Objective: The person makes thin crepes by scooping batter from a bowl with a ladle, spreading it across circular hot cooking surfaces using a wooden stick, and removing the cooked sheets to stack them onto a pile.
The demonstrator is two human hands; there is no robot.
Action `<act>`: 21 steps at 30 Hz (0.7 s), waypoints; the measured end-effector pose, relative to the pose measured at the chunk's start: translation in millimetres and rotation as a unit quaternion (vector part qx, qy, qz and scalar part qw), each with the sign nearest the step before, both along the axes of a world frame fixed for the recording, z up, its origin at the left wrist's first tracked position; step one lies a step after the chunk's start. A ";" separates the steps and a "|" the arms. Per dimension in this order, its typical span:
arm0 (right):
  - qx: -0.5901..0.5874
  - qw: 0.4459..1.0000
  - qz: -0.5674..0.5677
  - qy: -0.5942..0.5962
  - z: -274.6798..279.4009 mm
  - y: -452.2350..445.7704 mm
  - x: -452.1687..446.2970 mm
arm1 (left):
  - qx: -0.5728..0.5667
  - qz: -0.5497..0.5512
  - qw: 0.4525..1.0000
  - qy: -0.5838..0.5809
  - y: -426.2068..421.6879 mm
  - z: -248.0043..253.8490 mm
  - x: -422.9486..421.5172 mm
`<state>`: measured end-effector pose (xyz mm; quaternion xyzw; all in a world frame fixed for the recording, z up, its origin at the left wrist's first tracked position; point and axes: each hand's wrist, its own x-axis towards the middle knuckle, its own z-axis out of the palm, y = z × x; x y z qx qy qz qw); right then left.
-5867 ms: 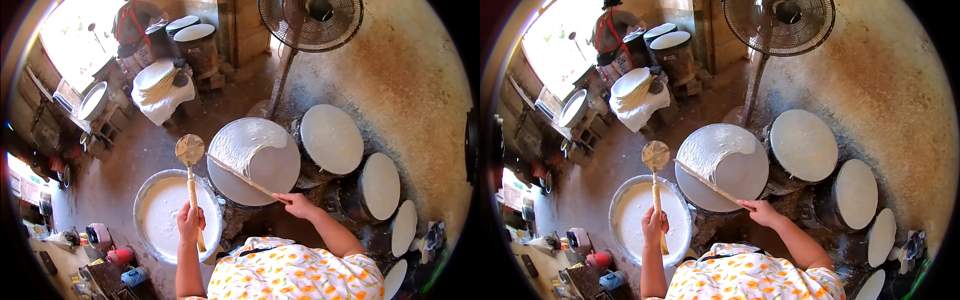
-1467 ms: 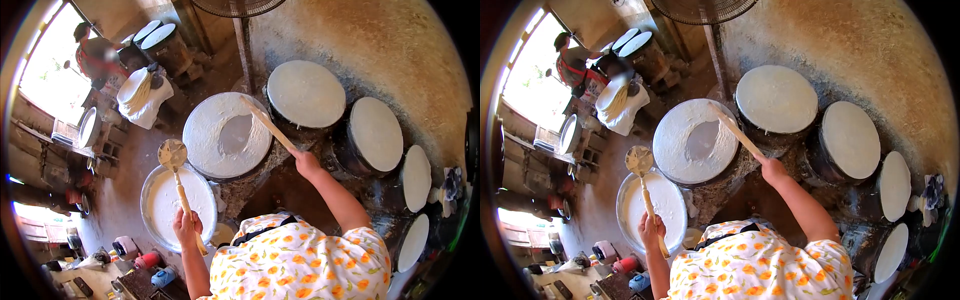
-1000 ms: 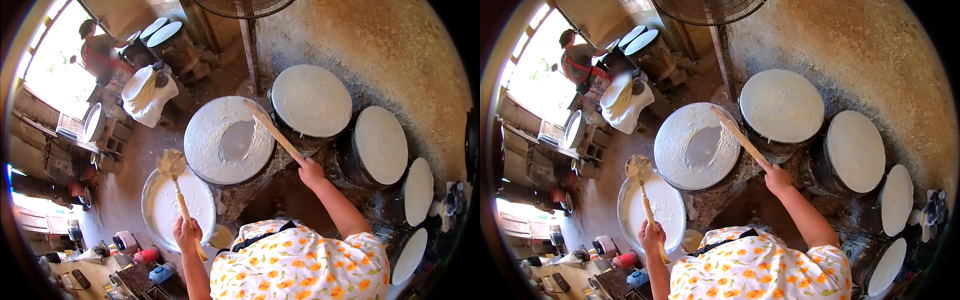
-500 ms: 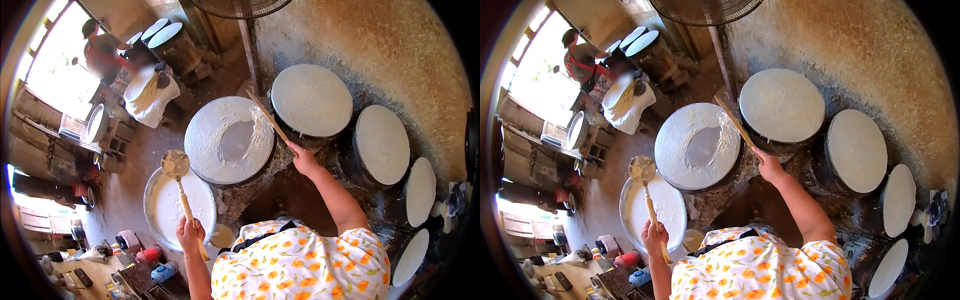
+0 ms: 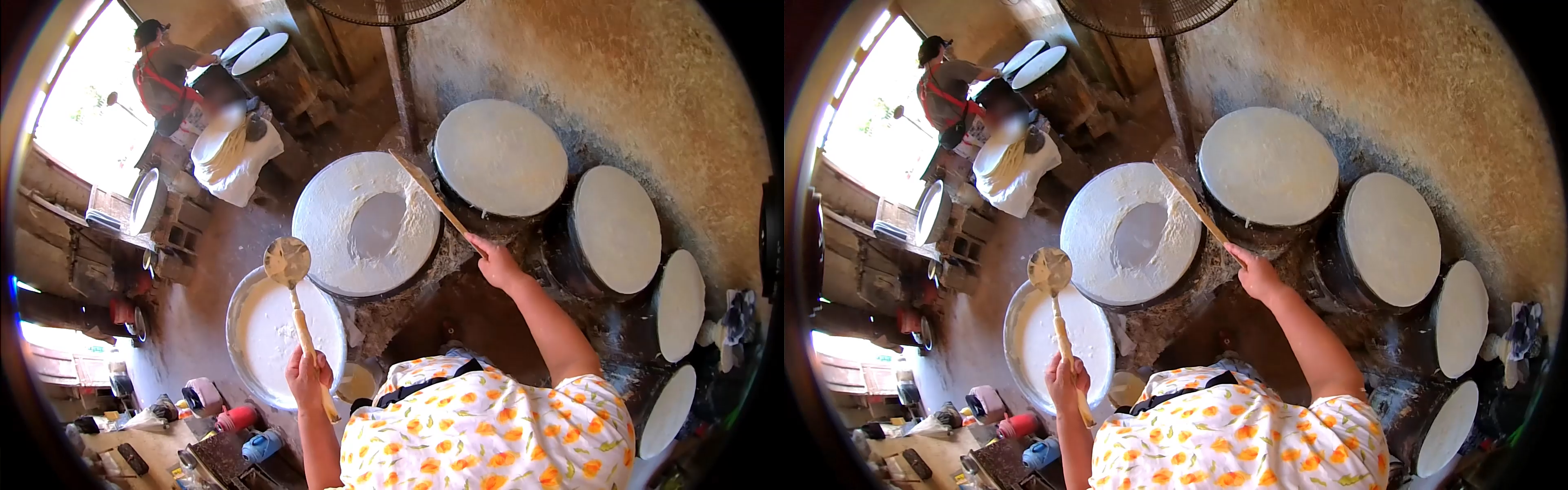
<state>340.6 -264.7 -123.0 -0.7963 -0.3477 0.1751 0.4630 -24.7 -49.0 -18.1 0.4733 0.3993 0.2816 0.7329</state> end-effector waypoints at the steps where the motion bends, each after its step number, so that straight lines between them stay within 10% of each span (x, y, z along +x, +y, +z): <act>1: -0.030 0.999 0.001 0.013 11.9 -0.7 -5.6 | 0.000 -0.002 1.000 -0.004 1.2 -0.1 0.3; 6: -0.002 0.994 0.040 -0.102 0.2 -30.3 -33.2 | -0.006 -0.004 1.000 -0.011 2.7 0.0 -0.1; 12: -0.258 0.952 0.062 -0.151 11.3 -46.1 -77.5 | -0.011 -0.013 1.000 -0.004 3.2 -2.3 -0.4; 21: -0.032 0.999 -0.021 -0.029 -1.5 -11.7 -59.8 | -0.017 -0.018 1.000 -0.011 5.8 -5.4 -6.2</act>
